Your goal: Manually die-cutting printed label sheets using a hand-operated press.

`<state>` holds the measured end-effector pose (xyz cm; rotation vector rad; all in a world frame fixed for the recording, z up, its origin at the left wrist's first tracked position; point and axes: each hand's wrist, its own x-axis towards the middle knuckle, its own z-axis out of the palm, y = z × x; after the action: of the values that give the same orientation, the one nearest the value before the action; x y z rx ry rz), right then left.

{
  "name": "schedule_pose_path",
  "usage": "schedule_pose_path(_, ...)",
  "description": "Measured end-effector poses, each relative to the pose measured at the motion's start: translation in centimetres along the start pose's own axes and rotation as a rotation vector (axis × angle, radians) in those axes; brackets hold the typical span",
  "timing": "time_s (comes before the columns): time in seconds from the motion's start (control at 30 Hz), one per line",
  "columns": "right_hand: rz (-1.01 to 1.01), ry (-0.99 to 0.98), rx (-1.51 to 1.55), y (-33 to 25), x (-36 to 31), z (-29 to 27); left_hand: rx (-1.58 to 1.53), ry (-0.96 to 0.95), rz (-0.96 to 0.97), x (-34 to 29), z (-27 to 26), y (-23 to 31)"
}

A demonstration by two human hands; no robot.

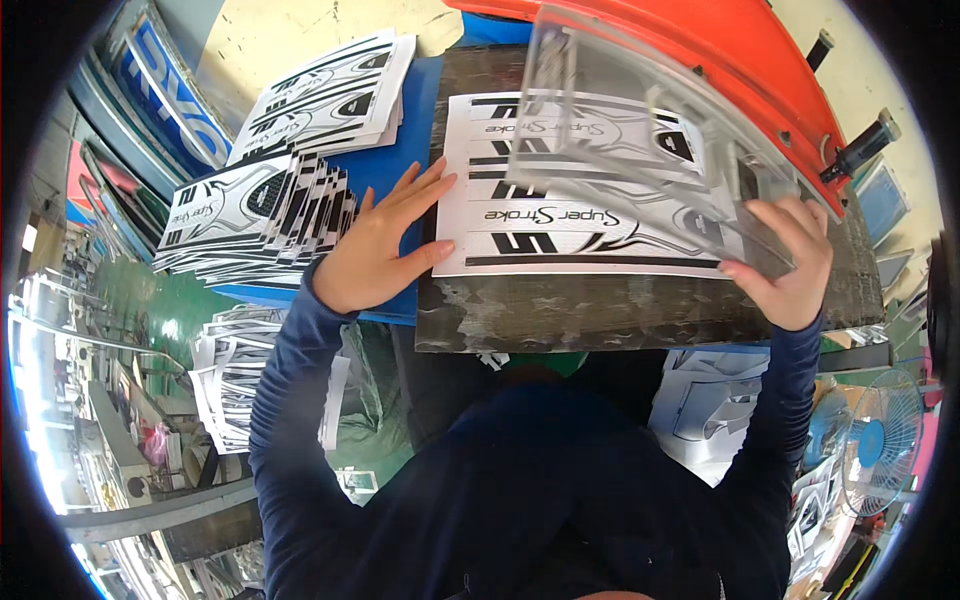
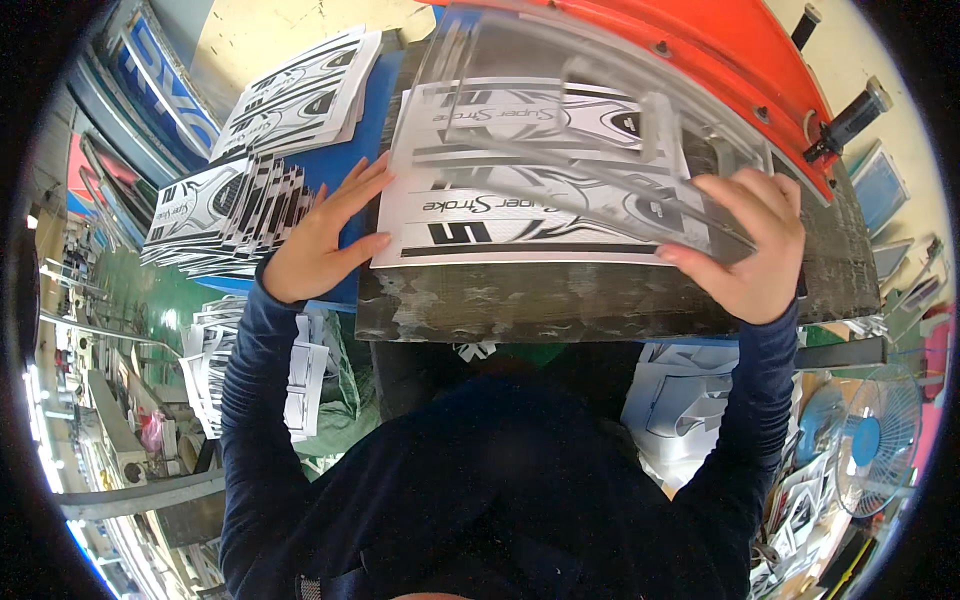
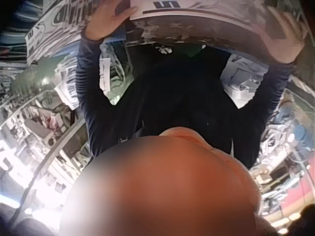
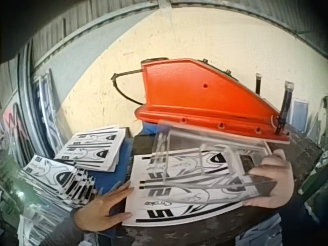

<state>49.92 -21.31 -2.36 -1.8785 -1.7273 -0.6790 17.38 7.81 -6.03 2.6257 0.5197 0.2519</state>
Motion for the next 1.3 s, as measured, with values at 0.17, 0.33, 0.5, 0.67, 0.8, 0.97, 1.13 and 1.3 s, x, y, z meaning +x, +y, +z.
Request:
schedule_pose_path(0.17, -0.168, -0.103, 0.073, -2.2, 2.2, 3.1, -0.24, 0.088, 0.022, -1.1, 1.9, -1.1)
schedule_pose_path(0.33, -0.219, -0.157, 0.124, -3.8, 2.4, 4.7, -0.364, 0.102, 0.134, -1.5, 1.5, -1.9)
schedule_pose_path(0.5, -0.199, -0.187, 0.134, -4.1, 2.4, 5.3, -0.186, 0.068, 0.123, -1.6, 1.4, -1.6)
schedule_pose_path(0.67, -0.211, -0.204, 0.133, -4.0, 2.2, 5.6, -0.177, 0.071, 0.08, -1.3, 1.4, -1.2)
schedule_pose_path(0.8, -0.198, -0.219, 0.128, -4.0, 2.1, 5.6, -0.164, 0.086, 0.09, -1.3, 1.5, -1.1)
schedule_pose_path(0.97, -0.21, -0.209, 0.131, -3.9, 2.0, 5.7, -0.165, 0.085, 0.087, -1.2, 1.7, -1.3)
schedule_pose_path(1.13, -0.215, -0.203, 0.133, -3.7, 1.8, 5.8, -0.166, 0.108, 0.106, -1.2, 1.7, -1.4)
schedule_pose_path(1.3, -0.205, -0.226, 0.126, -3.9, 1.9, 5.6, -0.178, 0.103, 0.117, -1.1, 1.7, -1.4)
